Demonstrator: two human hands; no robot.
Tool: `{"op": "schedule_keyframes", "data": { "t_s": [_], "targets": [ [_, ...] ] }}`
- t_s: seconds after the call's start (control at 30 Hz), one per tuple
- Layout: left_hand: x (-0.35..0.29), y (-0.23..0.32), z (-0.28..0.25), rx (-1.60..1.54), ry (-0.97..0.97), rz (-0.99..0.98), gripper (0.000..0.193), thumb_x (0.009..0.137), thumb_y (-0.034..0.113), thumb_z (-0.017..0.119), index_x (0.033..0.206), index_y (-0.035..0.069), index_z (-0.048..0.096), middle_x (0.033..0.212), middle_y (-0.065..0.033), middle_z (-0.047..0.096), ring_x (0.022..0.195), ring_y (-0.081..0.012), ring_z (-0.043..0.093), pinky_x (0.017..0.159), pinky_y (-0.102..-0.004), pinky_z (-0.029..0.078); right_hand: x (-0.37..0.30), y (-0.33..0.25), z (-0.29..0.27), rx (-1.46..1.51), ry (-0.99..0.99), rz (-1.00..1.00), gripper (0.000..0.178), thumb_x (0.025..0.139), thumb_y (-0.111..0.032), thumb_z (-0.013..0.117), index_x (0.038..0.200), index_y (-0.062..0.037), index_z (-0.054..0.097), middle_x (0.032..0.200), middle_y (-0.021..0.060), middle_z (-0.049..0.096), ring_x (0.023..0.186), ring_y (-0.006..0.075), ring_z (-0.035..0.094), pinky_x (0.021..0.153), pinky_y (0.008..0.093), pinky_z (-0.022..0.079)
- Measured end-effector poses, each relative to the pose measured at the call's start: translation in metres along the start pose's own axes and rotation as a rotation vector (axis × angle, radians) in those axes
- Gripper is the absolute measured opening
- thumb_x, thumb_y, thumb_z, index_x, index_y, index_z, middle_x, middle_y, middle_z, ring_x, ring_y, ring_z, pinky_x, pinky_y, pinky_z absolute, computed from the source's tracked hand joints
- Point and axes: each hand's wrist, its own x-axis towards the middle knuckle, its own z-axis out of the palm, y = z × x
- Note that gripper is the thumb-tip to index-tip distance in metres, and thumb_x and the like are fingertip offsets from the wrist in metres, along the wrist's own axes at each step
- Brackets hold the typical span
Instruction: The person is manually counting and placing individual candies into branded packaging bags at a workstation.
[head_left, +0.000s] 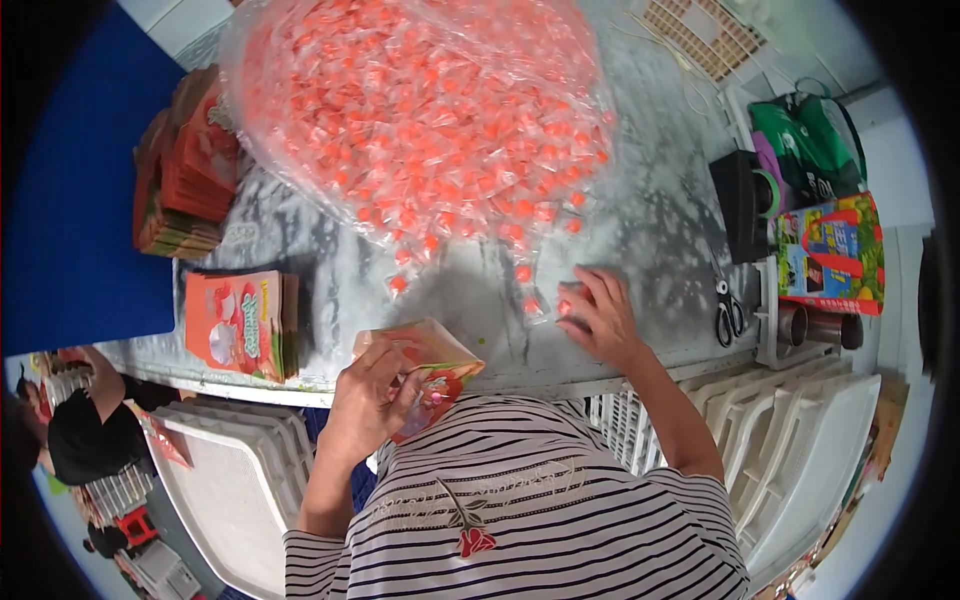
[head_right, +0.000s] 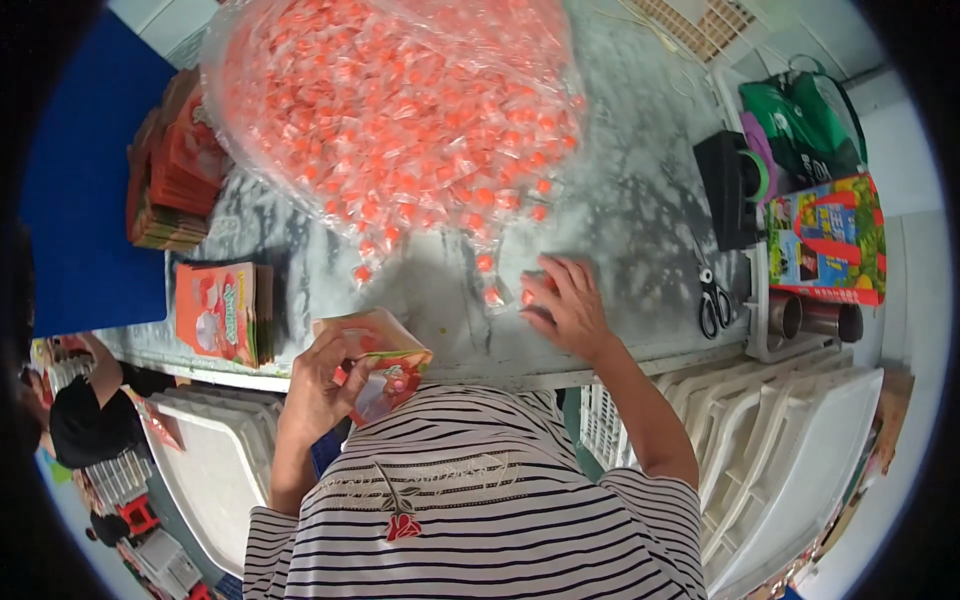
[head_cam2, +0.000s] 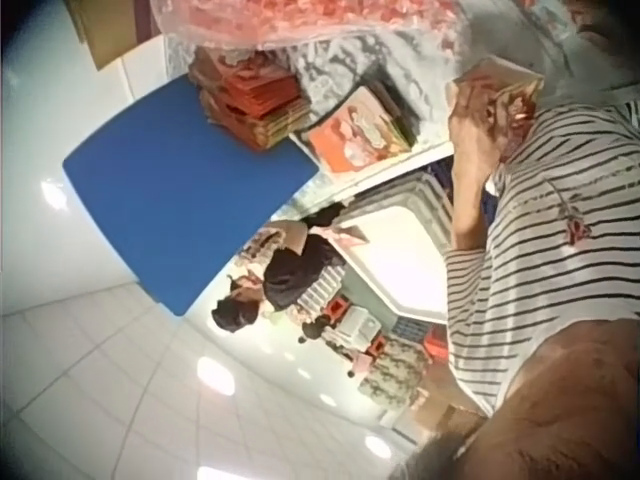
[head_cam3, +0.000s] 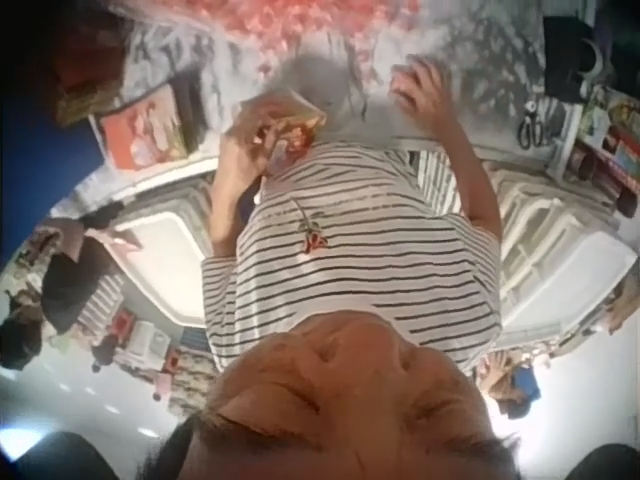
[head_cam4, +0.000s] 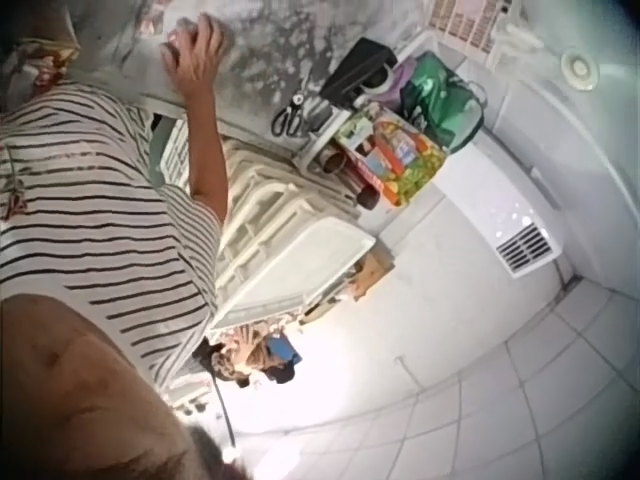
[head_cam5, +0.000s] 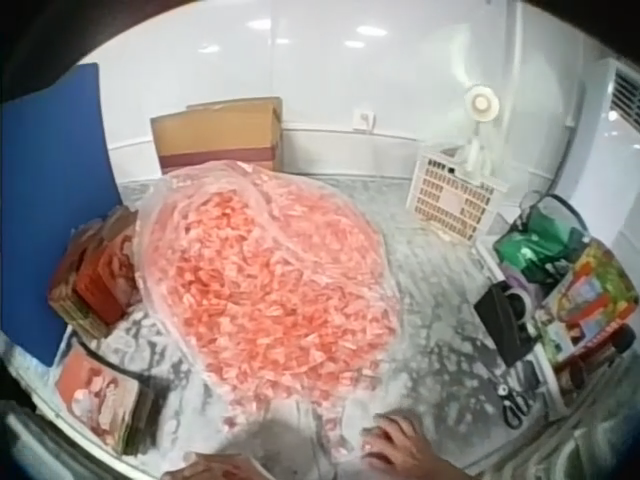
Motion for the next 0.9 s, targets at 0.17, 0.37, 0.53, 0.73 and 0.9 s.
{"op": "schedule_keyframes", "data": {
  "t_s": [0.17, 0.37, 0.53, 0.73, 0.9],
  "targets": [
    [-0.003, -0.005, 0.001, -0.028, 0.025, -0.018, 0.009, 0.078, 0.004, 0.068, 0.079, 0.001, 0.059, 0.079, -0.0133, 0.056, 0.071, -0.0324, 0.056, 0.063, -0.0398, 0.048, -0.015, 0.007, 0.008, -0.116, 0.138, -0.041, 0.024, 0.077, -0.020, 0.070, 0.098, -0.0092, 0.066, 0.097, 0.0062, 0.057, 0.080, 0.0267, 0.055, 0.068, 0.0367, 0.047],
    [-0.003, -0.005, 0.000, 0.000, 0.007, 0.042, 0.008, 0.078, 0.004, 0.067, 0.079, 0.001, 0.059, 0.081, -0.0119, 0.057, 0.077, -0.0310, 0.056, 0.065, -0.0384, 0.047, 0.012, -0.007, -0.008, 0.575, 0.292, 0.594, 0.014, 0.085, -0.009, 0.069, 0.096, -0.0038, 0.065, 0.083, -0.0009, 0.062, 0.059, 0.0027, 0.050, 0.049, 0.0219, 0.041],
    [-0.003, 0.000, -0.001, -0.004, -0.009, 0.136, 0.009, 0.078, 0.004, 0.066, 0.083, 0.000, 0.059, 0.088, -0.0129, 0.059, 0.082, -0.0320, 0.057, 0.071, -0.0394, 0.047, 0.056, -0.096, -0.032, 1.050, -0.041, 0.428, 0.018, 0.084, -0.010, 0.070, 0.098, -0.0008, 0.064, 0.081, 0.0003, 0.062, 0.070, 0.0019, 0.055, 0.057, 0.0181, 0.044],
    [-0.008, 0.001, -0.003, 0.018, -0.079, 0.183, 0.013, 0.079, 0.003, 0.067, 0.091, 0.002, 0.062, 0.097, -0.0116, 0.060, 0.093, -0.0309, 0.059, 0.076, -0.0378, 0.050, 0.104, -0.146, -0.029, 0.602, -0.240, 0.117, 0.035, 0.084, -0.021, 0.069, 0.108, -0.0023, 0.051, 0.088, 0.0146, 0.060, 0.073, 0.0264, 0.066, 0.063, 0.0387, 0.052],
    [-0.011, 0.003, -0.001, -0.060, -0.040, 0.195, 0.010, 0.079, 0.002, 0.066, 0.088, 0.002, 0.062, 0.098, -0.0123, 0.058, 0.097, -0.0318, 0.058, 0.079, -0.0395, 0.049, 0.118, -0.164, -0.007, 0.727, -0.063, 0.070, 0.027, 0.087, -0.012, 0.063, 0.107, -0.0010, 0.049, 0.083, 0.0153, 0.059, 0.076, 0.0254, 0.063, 0.064, 0.0352, 0.050]
  ]
}}
